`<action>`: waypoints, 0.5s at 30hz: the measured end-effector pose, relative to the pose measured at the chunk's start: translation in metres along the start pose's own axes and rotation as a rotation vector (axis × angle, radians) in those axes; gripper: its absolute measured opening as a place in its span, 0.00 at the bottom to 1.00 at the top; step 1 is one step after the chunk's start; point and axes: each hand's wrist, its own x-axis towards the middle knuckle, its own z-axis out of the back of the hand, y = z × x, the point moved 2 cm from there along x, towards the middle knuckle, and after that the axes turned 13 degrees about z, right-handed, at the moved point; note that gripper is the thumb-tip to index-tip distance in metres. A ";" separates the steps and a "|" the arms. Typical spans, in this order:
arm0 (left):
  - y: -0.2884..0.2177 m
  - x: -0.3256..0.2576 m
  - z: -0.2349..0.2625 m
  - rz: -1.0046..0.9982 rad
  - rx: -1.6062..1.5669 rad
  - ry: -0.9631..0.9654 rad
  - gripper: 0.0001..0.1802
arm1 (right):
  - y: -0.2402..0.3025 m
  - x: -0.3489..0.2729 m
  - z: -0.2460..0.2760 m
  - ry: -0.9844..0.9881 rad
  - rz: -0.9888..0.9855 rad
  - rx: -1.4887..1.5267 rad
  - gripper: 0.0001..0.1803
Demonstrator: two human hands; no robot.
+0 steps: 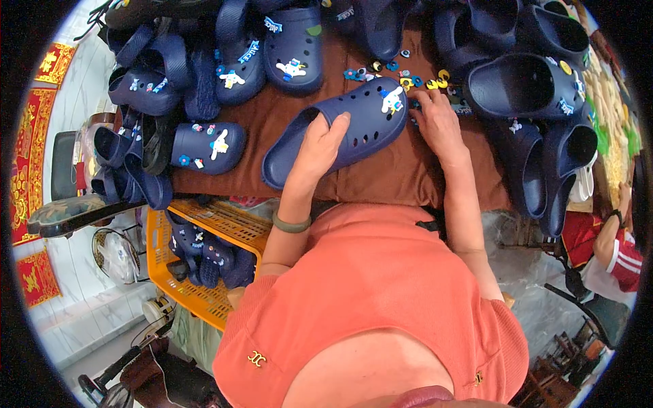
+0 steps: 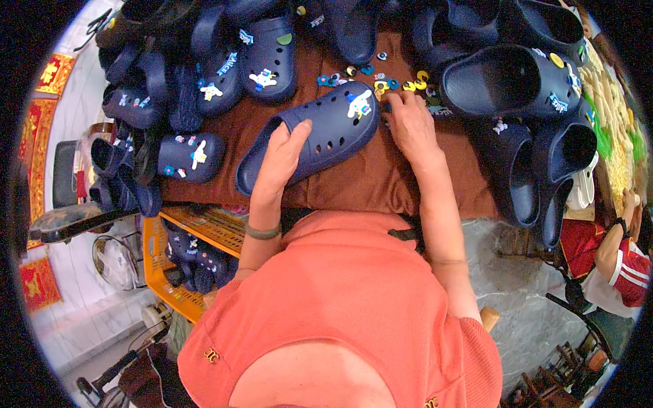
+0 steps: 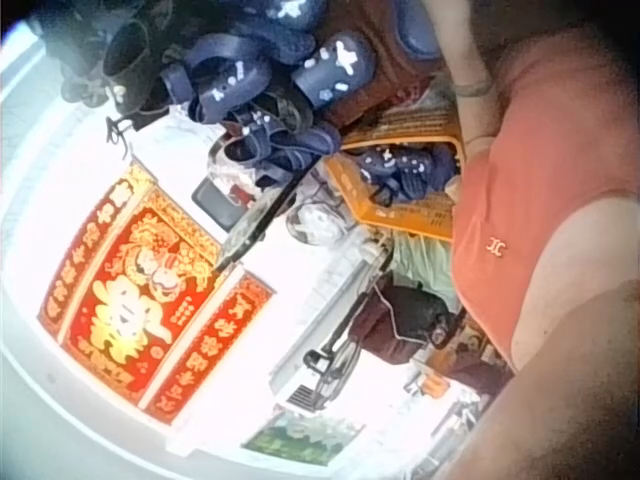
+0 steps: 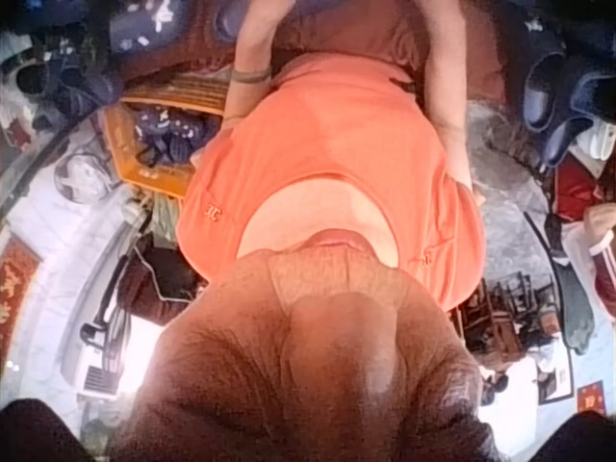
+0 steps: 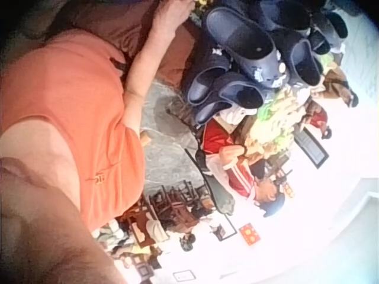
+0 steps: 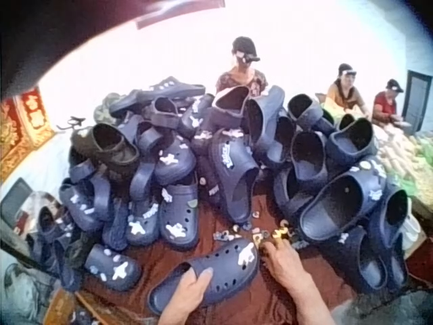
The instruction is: Manually attaching decorative charms into the ventilation holes of rubber clogs.
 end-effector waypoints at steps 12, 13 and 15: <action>-0.016 -0.008 -0.003 0.008 0.175 -0.005 0.22 | -0.012 -0.003 -0.008 -0.089 -0.162 -0.107 0.09; -0.014 -0.009 -0.001 0.008 0.173 -0.011 0.22 | -0.007 0.003 -0.001 -0.088 -0.156 -0.104 0.09; -0.011 -0.012 -0.002 -0.193 0.312 0.105 0.25 | 0.011 0.016 0.022 -0.367 -0.035 0.090 0.10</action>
